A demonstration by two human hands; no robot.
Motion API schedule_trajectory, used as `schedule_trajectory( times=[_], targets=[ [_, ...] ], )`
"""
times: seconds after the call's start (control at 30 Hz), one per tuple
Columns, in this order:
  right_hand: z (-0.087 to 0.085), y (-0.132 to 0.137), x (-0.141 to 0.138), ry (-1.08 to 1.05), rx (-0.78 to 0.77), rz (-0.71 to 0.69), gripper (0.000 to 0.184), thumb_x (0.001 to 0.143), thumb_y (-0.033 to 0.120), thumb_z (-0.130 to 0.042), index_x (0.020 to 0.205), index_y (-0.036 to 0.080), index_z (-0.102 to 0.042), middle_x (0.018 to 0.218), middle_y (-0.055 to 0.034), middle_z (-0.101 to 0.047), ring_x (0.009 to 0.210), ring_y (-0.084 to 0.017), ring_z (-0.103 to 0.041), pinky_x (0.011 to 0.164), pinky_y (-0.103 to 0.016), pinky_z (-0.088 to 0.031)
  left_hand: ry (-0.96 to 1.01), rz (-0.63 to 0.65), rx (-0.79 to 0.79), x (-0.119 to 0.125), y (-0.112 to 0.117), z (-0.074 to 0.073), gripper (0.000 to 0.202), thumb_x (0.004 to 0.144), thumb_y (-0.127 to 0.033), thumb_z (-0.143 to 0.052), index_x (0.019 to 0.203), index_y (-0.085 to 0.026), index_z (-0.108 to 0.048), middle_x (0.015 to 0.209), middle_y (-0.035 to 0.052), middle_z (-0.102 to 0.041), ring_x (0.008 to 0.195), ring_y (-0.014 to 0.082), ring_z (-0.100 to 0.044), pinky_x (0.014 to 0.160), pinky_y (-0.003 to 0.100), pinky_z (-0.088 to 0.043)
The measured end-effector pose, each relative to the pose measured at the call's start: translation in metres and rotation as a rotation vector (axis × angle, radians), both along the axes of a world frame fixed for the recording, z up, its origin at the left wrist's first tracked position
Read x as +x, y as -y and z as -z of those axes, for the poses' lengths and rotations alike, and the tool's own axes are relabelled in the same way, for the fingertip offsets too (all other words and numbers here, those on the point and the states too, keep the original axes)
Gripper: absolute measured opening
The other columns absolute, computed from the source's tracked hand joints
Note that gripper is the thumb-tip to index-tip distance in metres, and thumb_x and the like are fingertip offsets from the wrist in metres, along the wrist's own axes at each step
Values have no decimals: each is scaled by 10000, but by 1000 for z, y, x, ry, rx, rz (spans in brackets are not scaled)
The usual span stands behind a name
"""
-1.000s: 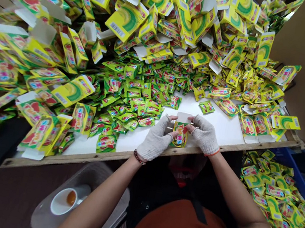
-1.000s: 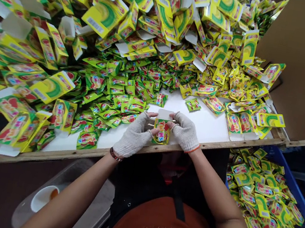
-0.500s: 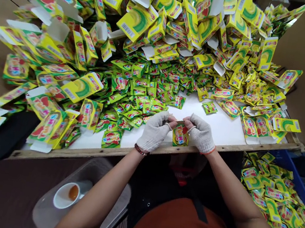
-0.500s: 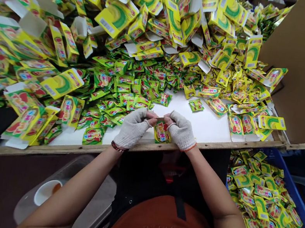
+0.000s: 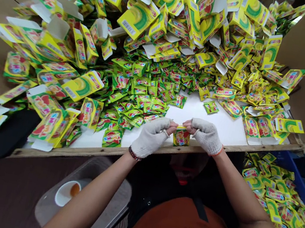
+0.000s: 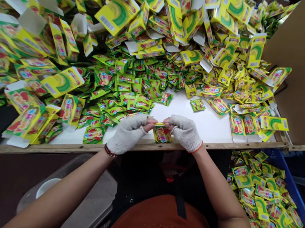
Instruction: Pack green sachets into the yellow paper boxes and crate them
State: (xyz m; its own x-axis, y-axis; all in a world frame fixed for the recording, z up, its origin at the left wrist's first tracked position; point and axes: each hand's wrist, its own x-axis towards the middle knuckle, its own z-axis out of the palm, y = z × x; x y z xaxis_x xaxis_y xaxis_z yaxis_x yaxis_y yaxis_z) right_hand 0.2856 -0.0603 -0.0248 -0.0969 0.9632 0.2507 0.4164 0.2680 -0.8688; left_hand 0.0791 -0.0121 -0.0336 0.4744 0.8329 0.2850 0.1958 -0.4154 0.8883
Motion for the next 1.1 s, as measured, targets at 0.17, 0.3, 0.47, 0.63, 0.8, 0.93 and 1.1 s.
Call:
schedule_trajectory(
  times=[0.17,0.3,0.47,0.63,0.8,0.93,1.1],
  targets=[
    [13,8,-2,35,93,-52,171,885,310,-603,932,222,-742,872,-50,-707,834,-187,-648,800,-333,-522,-53,90,265,2,7,3,178,900,-311,-579,881,-202,-717,879,67,-709,800,170,-652,743,304,-524],
    [9,8,3,-154,-45,154,263,865,459,-614,908,207,-678,793,-27,-665,702,-159,-601,664,-300,-509,-149,44,277,10,-13,-3,240,935,-354,-512,951,-211,-704,999,73,-707,980,211,-646,897,362,-518],
    [-18,7,42,-547,-173,297,617,922,739,-169,859,244,-532,568,24,-464,441,-118,-419,468,-271,-388,-424,-211,392,22,-68,-5,285,850,-264,-529,1100,-193,-646,1111,110,-662,1091,269,-598,966,407,-477],
    [-17,-54,60,-392,-156,325,474,832,695,-526,883,224,-541,793,-39,-630,676,-167,-610,582,-292,-471,-735,-443,389,37,-110,4,263,721,-180,-575,978,-190,-628,964,163,-653,1007,363,-581,861,507,-470],
    [13,-124,59,461,-54,574,365,756,344,-703,1057,153,-626,1068,-154,-653,971,-279,-597,833,-396,-492,-508,-430,321,37,-106,9,112,725,-293,-644,736,-204,-577,819,82,-626,902,295,-588,840,435,-477],
    [25,-138,65,795,-129,568,384,775,206,-610,1151,128,-628,1159,-205,-624,1045,-323,-565,910,-450,-458,-46,-346,-83,37,-96,9,200,726,-348,-671,830,-191,-604,745,7,-618,734,190,-589,699,319,-531],
    [14,-120,74,317,-39,466,289,832,212,-488,1075,155,-634,991,-106,-666,900,-237,-612,824,-385,-508,311,-213,-504,47,-89,1,254,737,-309,-685,934,-177,-592,857,23,-665,694,156,-643,575,269,-581]
  ],
)
